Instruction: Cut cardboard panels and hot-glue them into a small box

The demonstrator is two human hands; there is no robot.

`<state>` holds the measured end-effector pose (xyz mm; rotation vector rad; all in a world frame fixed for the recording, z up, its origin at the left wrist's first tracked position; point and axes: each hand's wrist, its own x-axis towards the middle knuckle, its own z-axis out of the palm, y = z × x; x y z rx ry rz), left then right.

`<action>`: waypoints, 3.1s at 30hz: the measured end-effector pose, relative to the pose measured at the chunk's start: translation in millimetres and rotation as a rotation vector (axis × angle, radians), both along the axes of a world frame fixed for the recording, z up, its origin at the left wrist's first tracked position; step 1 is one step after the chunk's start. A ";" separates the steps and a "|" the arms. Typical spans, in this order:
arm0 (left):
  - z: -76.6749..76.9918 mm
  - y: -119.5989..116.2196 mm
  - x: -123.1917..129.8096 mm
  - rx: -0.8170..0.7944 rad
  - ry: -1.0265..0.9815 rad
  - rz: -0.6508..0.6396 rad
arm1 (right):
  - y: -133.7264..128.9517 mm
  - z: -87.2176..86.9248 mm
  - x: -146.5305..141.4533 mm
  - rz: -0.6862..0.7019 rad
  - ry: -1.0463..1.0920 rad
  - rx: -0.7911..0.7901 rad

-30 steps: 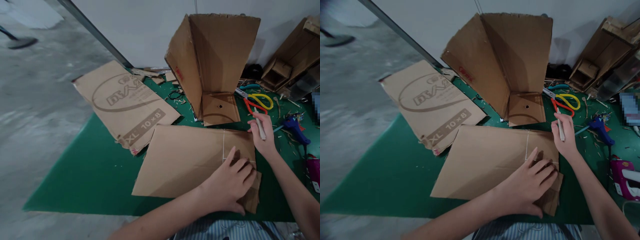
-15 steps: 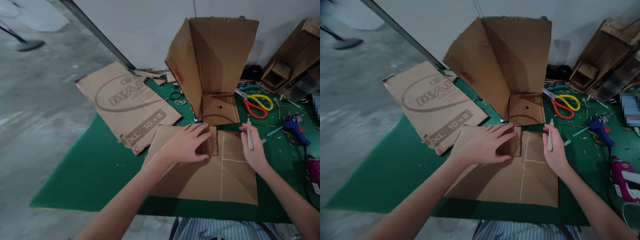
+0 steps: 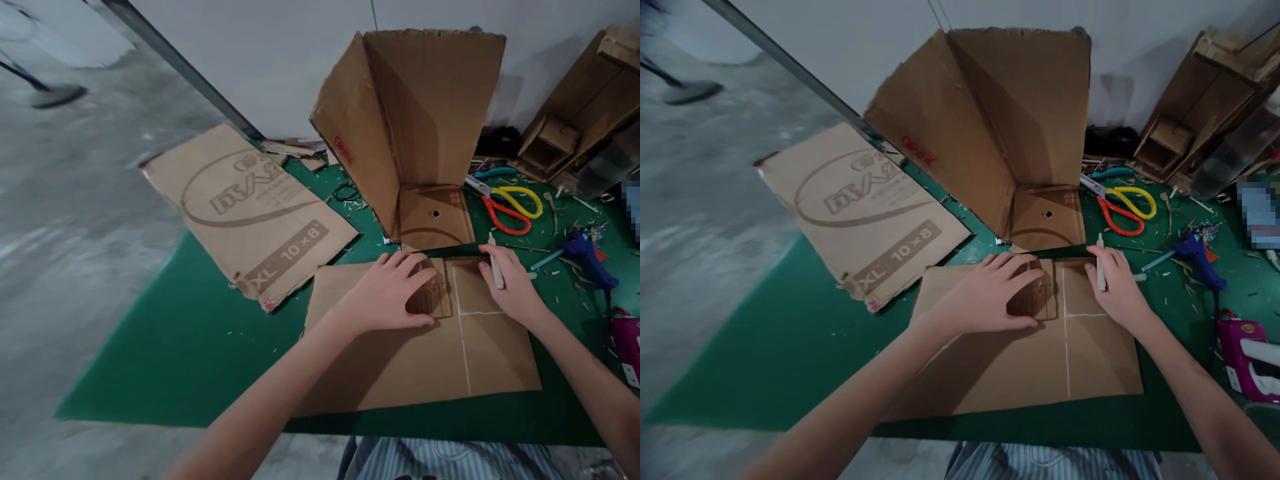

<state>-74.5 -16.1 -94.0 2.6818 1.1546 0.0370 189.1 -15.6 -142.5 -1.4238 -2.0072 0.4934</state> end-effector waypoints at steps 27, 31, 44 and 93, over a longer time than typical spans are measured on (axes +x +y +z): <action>-3.9 10.2 18.6 -0.058 -0.082 -0.039 | 2.7 4.6 6.5 0.109 -0.067 0.013; -4.6 8.8 18.8 -0.063 -0.092 -0.026 | 2.5 5.9 6.2 0.120 -0.087 -0.003; -17.6 18.7 12.3 -0.291 -0.250 0.048 | -58.3 10.1 11.4 0.138 0.224 0.283; -4.3 13.2 18.6 -0.272 -0.072 0.048 | -62.8 32.9 -30.8 0.492 -0.156 0.040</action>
